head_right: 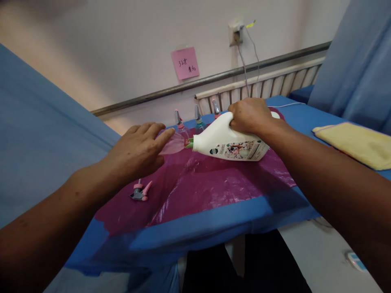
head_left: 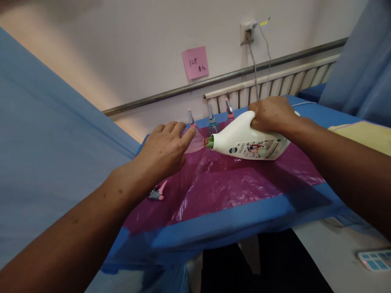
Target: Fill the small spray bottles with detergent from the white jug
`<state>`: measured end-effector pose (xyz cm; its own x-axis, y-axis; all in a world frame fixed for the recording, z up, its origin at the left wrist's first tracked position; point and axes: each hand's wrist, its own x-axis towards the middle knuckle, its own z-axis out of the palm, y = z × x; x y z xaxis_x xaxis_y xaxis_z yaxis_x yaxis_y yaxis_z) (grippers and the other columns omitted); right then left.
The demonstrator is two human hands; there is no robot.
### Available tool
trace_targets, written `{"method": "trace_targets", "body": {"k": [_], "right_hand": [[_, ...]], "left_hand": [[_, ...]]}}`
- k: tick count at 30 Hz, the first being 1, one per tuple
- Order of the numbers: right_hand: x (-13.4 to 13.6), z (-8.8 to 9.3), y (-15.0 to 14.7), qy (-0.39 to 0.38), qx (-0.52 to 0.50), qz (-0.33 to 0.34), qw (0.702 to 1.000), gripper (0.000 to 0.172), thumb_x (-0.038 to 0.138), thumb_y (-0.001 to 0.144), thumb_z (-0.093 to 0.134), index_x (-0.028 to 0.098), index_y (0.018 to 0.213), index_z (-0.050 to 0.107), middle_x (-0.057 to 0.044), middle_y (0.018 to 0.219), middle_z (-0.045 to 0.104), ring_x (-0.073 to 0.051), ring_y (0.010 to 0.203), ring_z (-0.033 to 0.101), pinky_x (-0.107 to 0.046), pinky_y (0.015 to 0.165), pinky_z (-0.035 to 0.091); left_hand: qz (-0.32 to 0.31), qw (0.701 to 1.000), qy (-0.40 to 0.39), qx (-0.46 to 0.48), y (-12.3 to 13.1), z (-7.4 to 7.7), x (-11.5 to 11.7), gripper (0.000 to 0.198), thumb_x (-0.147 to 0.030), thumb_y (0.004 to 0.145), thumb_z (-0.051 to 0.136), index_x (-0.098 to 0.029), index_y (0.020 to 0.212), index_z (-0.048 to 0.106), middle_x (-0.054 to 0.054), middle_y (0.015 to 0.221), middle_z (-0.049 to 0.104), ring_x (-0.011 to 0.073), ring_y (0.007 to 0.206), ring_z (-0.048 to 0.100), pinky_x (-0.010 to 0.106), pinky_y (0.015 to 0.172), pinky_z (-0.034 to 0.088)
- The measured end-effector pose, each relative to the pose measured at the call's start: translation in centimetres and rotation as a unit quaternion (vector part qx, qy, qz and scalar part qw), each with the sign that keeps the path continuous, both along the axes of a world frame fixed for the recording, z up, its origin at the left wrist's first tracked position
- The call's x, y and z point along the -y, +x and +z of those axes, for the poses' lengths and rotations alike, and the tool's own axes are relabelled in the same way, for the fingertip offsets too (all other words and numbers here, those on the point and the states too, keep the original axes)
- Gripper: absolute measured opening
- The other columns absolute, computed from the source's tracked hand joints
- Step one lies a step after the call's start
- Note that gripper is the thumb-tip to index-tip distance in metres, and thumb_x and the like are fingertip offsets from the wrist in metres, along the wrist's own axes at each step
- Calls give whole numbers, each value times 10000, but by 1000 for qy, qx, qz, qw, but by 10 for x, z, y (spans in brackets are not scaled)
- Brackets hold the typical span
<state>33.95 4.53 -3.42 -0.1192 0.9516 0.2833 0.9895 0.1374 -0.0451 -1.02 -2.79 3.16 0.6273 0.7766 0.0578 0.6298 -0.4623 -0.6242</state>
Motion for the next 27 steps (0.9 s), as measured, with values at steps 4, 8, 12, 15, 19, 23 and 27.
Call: {"method": "trace_targets", "body": {"k": [4,8,12,15,19,23,27], "right_hand": [[2,1,-2,7,29,-29,999,295,412,933,701,303,1169,839,-145,988,809,-371,911,718,-444,731,424],[5,2,-3,9,15,-27,999,283,403,934,709,301,1162,842,-147,998,806,-371,922,720,-453,753,438],[4,2,-1,10,7,-30,999,281,437,942,710,312,1156,843,-134,999,807,-362,934,717,-441,754,440],[4,2,-1,9,18,-30,999,297,440,942,697,310,1164,845,-129,1012,817,-353,919,718,-429,732,430],[4,4,-1,14,32,-30,999,343,420,930,680,295,1196,857,-139,1000,825,-363,910,723,-430,723,425],[3,4,0,9,26,-31,999,347,431,929,684,292,1193,860,-143,1022,825,-365,929,726,-432,731,423],[1,3,3,5,17,-29,999,353,457,936,679,303,1201,854,-140,1025,821,-350,930,716,-424,724,419]], "left_hand": [[-5,1000,5,-12,2,3,0,740,-156,939,666,-212,1665,535,206,1575,664,412,1418,631,533,1107,545],[-10,1000,-6,18,3,4,-1,740,-128,917,677,-233,1641,566,192,1561,673,419,1423,626,550,1126,531],[-12,999,-13,27,4,7,-2,740,-110,907,674,-223,1633,583,200,1574,666,437,1435,615,567,1129,518],[-18,1000,-7,14,6,9,-3,716,-95,917,653,-215,1620,596,205,1543,682,437,1416,628,573,1113,519],[-32,999,-6,2,10,13,-4,690,-75,916,633,-192,1596,610,218,1524,687,434,1404,639,569,1099,521],[-28,1000,-7,0,13,17,-5,710,-81,904,650,-226,1597,603,198,1554,679,422,1431,626,565,1129,508],[-29,1000,-7,-7,15,19,-6,673,-83,921,631,-217,1580,604,201,1574,662,409,1438,619,550,1136,503]]}}
